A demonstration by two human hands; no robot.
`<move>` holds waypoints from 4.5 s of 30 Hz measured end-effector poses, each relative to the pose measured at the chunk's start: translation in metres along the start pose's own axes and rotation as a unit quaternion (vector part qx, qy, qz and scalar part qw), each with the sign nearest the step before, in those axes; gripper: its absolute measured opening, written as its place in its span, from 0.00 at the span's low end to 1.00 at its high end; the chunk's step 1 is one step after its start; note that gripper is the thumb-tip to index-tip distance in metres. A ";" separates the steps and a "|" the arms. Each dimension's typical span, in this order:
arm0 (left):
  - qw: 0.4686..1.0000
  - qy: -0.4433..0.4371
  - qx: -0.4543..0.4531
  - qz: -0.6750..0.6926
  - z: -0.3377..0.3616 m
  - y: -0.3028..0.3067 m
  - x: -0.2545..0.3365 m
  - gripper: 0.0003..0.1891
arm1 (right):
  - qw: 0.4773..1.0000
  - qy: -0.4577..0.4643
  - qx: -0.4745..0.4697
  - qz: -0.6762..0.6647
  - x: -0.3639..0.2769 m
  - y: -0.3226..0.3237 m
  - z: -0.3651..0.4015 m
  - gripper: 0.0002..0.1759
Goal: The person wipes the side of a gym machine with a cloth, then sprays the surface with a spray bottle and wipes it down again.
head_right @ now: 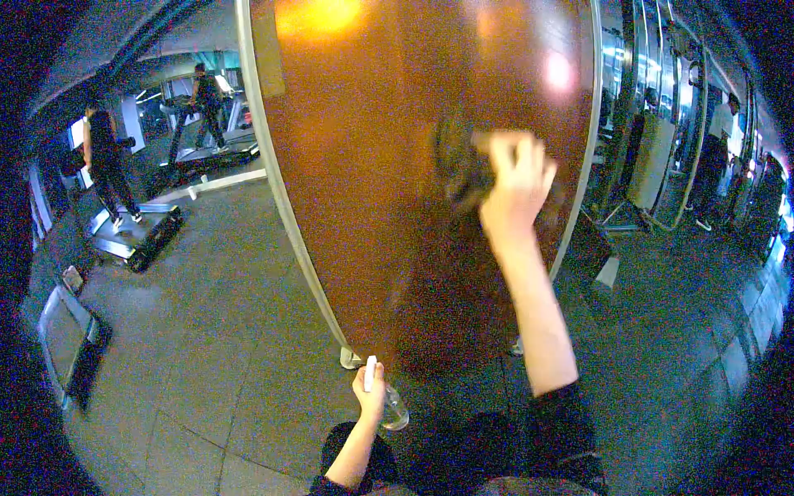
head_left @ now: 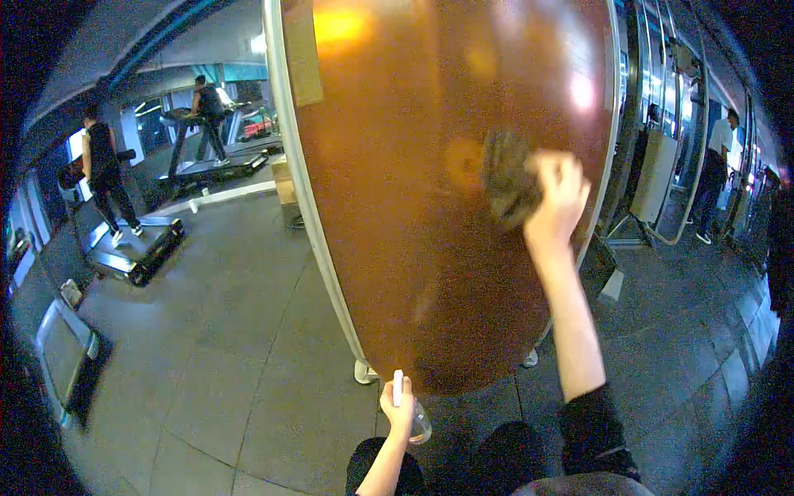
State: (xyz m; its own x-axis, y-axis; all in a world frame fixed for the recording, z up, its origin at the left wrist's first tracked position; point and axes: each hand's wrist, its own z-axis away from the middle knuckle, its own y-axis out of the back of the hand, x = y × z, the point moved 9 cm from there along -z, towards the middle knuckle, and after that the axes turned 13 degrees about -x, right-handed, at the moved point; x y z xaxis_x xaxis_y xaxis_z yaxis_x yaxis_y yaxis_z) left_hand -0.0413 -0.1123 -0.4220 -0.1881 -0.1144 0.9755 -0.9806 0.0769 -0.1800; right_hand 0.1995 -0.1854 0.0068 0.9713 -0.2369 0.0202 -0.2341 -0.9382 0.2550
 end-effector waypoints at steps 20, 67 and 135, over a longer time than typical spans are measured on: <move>1.000 0.003 0.005 -0.014 0.004 0.002 -0.004 0.10 | 0.987 0.121 -0.072 -0.071 -0.058 -0.010 0.068 0.10; 0.997 -0.049 -0.036 -0.055 0.007 -0.017 0.029 0.09 | 0.991 -0.044 -0.006 -0.123 -0.065 -0.027 0.102 0.20; 0.999 -0.013 -0.024 -0.025 0.014 -0.011 0.049 0.11 | 0.968 0.182 -0.155 -0.078 -0.128 -0.066 0.182 0.18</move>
State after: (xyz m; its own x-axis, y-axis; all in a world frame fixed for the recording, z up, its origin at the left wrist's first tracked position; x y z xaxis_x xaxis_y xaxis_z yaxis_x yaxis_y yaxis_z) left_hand -0.0402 -0.1324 -0.3741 -0.1406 -0.1452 0.9794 -0.9853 0.1172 -0.1241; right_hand 0.0832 -0.1393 -0.1885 0.9574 0.0582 0.2830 -0.1153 -0.8212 0.5588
